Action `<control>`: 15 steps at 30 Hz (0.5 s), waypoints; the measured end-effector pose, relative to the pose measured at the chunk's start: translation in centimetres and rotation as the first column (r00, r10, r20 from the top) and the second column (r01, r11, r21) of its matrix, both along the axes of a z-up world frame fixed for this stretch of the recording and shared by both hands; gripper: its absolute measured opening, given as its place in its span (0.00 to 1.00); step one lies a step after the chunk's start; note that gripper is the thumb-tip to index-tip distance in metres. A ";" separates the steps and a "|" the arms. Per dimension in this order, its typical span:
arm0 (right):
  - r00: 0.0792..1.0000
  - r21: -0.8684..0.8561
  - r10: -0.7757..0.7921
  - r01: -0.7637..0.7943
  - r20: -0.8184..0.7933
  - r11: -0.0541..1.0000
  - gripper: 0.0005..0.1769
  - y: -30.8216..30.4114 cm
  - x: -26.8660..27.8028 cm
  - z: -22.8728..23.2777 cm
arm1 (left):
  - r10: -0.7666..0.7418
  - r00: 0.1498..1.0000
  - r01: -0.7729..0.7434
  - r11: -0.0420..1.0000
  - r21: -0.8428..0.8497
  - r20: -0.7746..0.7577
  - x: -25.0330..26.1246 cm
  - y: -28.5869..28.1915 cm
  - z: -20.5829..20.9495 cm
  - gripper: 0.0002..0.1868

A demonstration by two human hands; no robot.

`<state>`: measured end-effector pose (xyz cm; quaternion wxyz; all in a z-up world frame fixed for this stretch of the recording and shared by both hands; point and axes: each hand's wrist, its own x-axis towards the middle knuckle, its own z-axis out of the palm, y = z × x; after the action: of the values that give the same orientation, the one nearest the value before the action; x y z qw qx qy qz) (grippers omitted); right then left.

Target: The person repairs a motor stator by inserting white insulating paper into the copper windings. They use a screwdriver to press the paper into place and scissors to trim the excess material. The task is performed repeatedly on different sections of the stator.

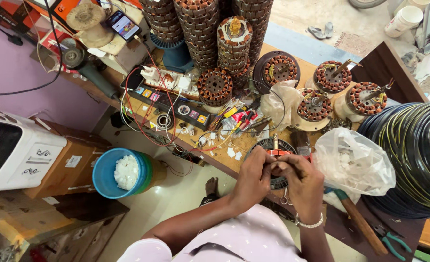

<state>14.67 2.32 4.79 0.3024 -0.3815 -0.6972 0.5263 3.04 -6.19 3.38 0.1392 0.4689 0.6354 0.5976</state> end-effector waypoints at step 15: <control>0.755 -0.069 0.012 -0.076 -0.655 0.995 0.05 -0.3 -1.0 -2.7 | -0.387 0.639 0.207 0.919 0.336 0.665 0.5 2.9 -0.7 0.06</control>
<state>13.65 2.06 2.05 0.4964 -0.1706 -0.5319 0.6645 3.51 -3.26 2.72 0.4186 0.3082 0.3698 0.7701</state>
